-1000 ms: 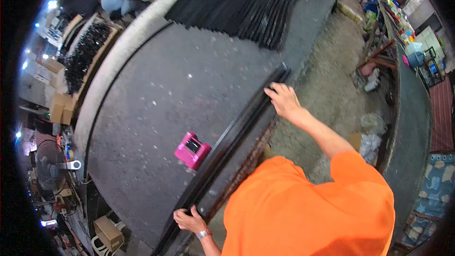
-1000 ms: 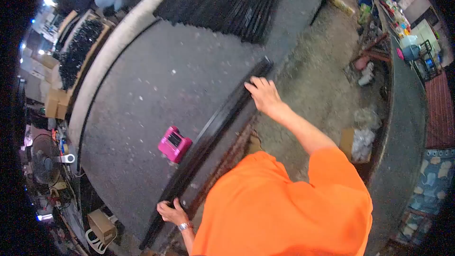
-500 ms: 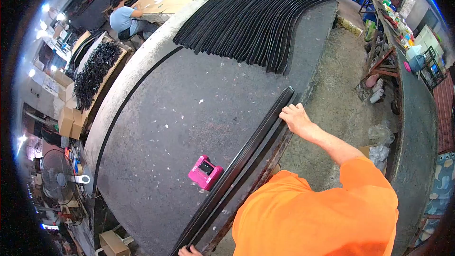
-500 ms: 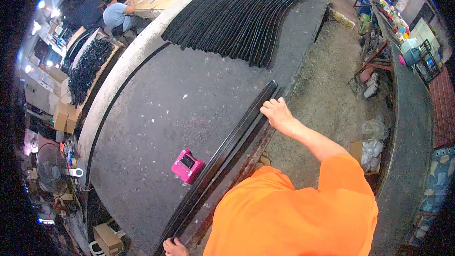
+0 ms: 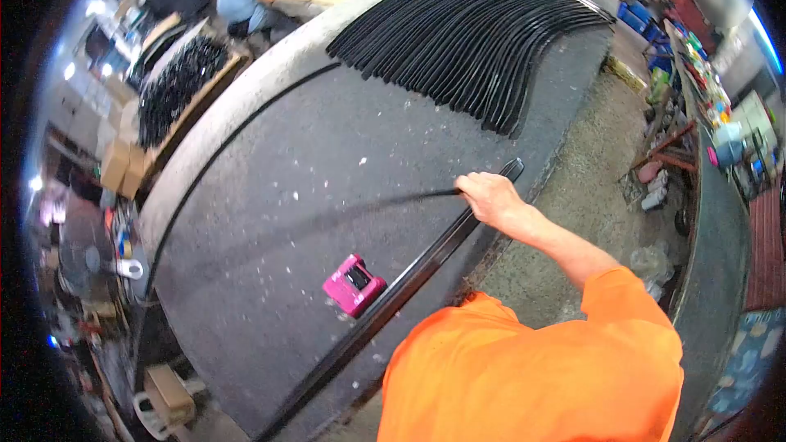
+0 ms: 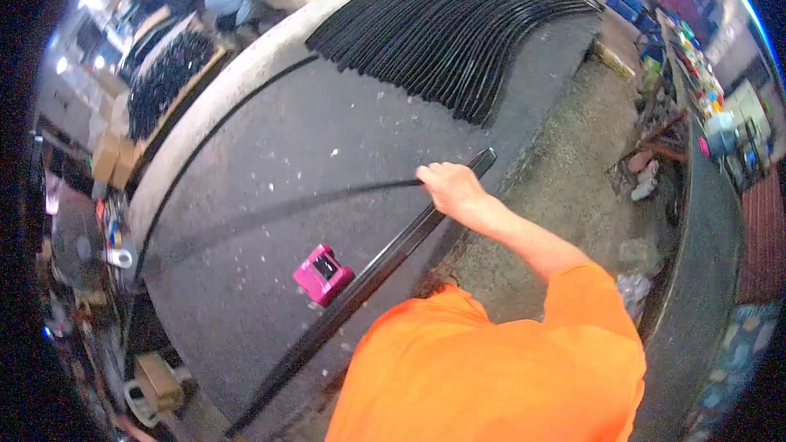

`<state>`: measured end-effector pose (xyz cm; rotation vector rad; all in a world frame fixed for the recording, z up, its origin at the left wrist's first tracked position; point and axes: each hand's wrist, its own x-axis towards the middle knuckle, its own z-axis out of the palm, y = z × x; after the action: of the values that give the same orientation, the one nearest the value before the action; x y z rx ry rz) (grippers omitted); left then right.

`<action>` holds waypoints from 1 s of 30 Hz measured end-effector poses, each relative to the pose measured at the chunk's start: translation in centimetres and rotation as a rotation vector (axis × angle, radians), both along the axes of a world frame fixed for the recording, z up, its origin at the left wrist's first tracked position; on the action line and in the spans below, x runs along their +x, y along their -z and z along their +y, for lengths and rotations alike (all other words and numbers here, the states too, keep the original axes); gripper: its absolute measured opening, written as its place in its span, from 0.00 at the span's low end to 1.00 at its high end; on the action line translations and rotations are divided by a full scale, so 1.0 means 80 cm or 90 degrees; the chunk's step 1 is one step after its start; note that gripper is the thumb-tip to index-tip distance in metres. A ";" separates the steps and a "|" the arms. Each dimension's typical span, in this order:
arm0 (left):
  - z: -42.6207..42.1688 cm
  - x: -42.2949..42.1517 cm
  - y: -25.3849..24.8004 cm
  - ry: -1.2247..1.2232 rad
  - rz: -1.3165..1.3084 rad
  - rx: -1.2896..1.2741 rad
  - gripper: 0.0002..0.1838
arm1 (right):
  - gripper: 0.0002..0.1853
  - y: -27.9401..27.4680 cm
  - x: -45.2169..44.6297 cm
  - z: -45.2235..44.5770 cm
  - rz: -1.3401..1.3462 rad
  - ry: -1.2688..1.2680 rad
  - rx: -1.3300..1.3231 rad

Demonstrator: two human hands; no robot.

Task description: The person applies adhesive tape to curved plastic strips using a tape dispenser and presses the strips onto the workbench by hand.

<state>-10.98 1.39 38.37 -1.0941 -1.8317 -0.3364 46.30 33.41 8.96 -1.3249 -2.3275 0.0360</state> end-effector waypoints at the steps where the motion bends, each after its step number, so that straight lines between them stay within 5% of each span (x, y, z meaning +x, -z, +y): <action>1: 0.002 0.005 -0.027 -0.028 0.074 0.032 0.31 | 0.07 -0.005 -0.026 0.003 0.059 -0.017 -0.027; 3: 0.032 0.058 -0.072 -0.073 0.052 0.078 0.28 | 0.08 -0.005 -0.075 0.011 0.161 -0.033 -0.079; 5: 0.034 0.045 -0.107 0.002 0.249 0.041 0.28 | 0.07 -0.013 -0.121 0.010 0.207 -0.072 -0.131; 10: 0.078 0.114 -0.143 0.106 0.242 0.048 0.22 | 0.11 0.026 -0.178 0.005 0.322 -0.055 -0.373; 13: 0.087 0.131 -0.144 0.104 0.269 0.026 0.20 | 0.11 0.058 -0.164 0.009 0.397 -0.096 -0.345; 15: 0.083 0.127 -0.146 0.101 0.295 0.015 0.18 | 0.10 0.066 -0.154 0.017 0.451 -0.076 -0.480; 21: 0.079 0.144 -0.124 0.159 0.174 0.120 0.11 | 0.12 0.063 -0.158 0.022 0.392 -0.009 -0.592; 30: 0.080 0.159 -0.119 0.176 0.161 0.155 0.09 | 0.08 0.035 -0.244 -0.024 0.484 -0.180 -0.609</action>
<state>1.72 7.76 47.93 -1.1604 -1.3797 -0.5428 26.79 31.50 6.13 -1.0142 -1.7808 1.5924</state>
